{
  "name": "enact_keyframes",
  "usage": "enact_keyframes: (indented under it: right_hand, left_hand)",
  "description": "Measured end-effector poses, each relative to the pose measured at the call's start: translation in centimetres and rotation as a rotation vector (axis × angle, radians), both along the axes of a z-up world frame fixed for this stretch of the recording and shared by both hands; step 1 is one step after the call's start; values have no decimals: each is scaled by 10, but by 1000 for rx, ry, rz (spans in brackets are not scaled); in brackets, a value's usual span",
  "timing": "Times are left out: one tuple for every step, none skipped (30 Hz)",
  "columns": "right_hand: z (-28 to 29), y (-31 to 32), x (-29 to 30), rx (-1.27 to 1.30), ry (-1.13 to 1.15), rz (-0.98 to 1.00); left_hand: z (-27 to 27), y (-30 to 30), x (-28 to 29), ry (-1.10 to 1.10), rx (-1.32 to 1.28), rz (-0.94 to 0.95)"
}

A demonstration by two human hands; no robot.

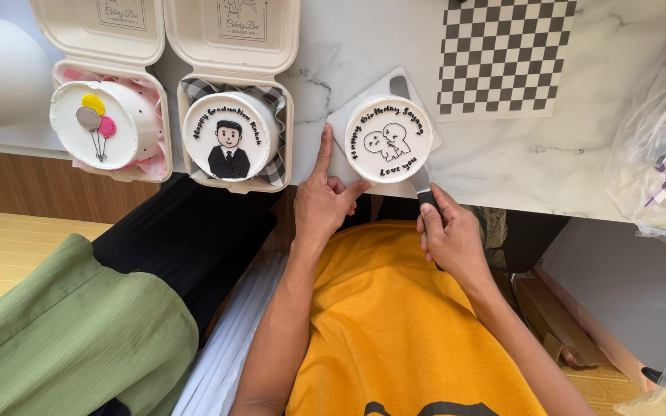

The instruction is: The recorder is packaging small decorated cakes into boxes and preparing stickers and paper for the presentation.

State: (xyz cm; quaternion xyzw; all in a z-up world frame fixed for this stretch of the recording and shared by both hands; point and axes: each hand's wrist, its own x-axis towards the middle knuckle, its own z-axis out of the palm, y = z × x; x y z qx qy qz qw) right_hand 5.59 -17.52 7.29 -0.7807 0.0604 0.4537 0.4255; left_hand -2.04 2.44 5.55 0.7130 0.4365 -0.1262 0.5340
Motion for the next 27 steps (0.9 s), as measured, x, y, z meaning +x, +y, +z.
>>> enact_keyframes:
  right_hand:
    - [-1, -2, 1, 3, -3, 15]
    - [0, -2, 3, 2, -2, 16]
    - [0, -3, 5, 11, 1, 26]
    - [0, -4, 6, 21, 3, 36]
    - [1, -2, 4, 19, 5, 36]
    - [1, 0, 1, 17, 3, 15]
    - [2, 2, -1, 16, -1, -5]
    - [3, 5, -4, 16, -2, -4]
    - [3, 8, -8, 39, -4, -21]
    - [4, 11, -11, 63, -7, -38]
    - [3, 11, -12, 64, -7, -37]
    - [2, 11, -13, 71, -6, -40]
    - [1, 10, -14, 77, -6, -45]
    - [-3, 6, -11, 76, -8, -47]
    - [-7, 2, -8, 53, -3, -29]
    - [-11, -2, -6, 30, 3, -12]
    - [-7, -2, -1, 30, 3, -12]
    - [-3, -3, 4, 41, 9, 19]
    - [2, -3, 9, 52, 17, 50]
    - [3, -2, 9, 51, 18, 51]
    - [4, -1, 10, 21, 7, 78]
    - [6, 1, 11, -9, -5, 105]
    - [8, 1, 14, -8, -7, 104]
    - [11, 2, 17, -21, 15, 113]
    - [14, 2, 20, -34, 38, 121]
    - [16, 3, 24, -32, 37, 120]
    - [18, 2, 28, -56, 41, 156]
  left_hand:
    - [0, 0, 0, 0, -3, 1]
    - [-1, 0, 0, 0, -4, 1]
    - [-1, 0, 0, -3, -1, -2]
    - [-2, 0, -1, -5, 2, -5]
    - [-1, 0, -1, -4, 0, -5]
    - [0, 0, -2, -7, -5, -2]
    - [0, 0, -1, -11, -9, 1]
    - [-1, 0, -2, -12, -9, 3]
    - [-1, 0, -2, -22, -7, 6]
    - [-2, 0, -3, -33, -5, 9]
    - [-2, 0, -4, -33, -4, 10]
    - [-2, 0, -4, -25, 1, 4]
    - [-3, -1, -3, -19, 4, -4]
    - [-3, -1, -3, -21, 2, -5]
    - [-3, 0, -3, -25, 0, -5]
    - [-2, 1, -3, -29, -2, -6]
    - [-3, 1, -3, -29, -3, -5]
    - [-3, 1, -4, -28, -4, -5]
    - [-3, 0, -4, -27, -5, -4]
    - [-4, 0, -5, -25, -5, -3]
    - [-4, 0, -5, -31, -3, -4]
    - [-5, 0, -4, -37, 0, -6]
    - [-4, 1, -4, -39, 1, -7]
    - [-4, 1, -4, -31, -3, -8]
    - [-4, 1, -4, -22, -8, -9]
    - [-4, 1, -4, -22, -6, -11]
    - [-4, 1, -4, -28, -12, -7]
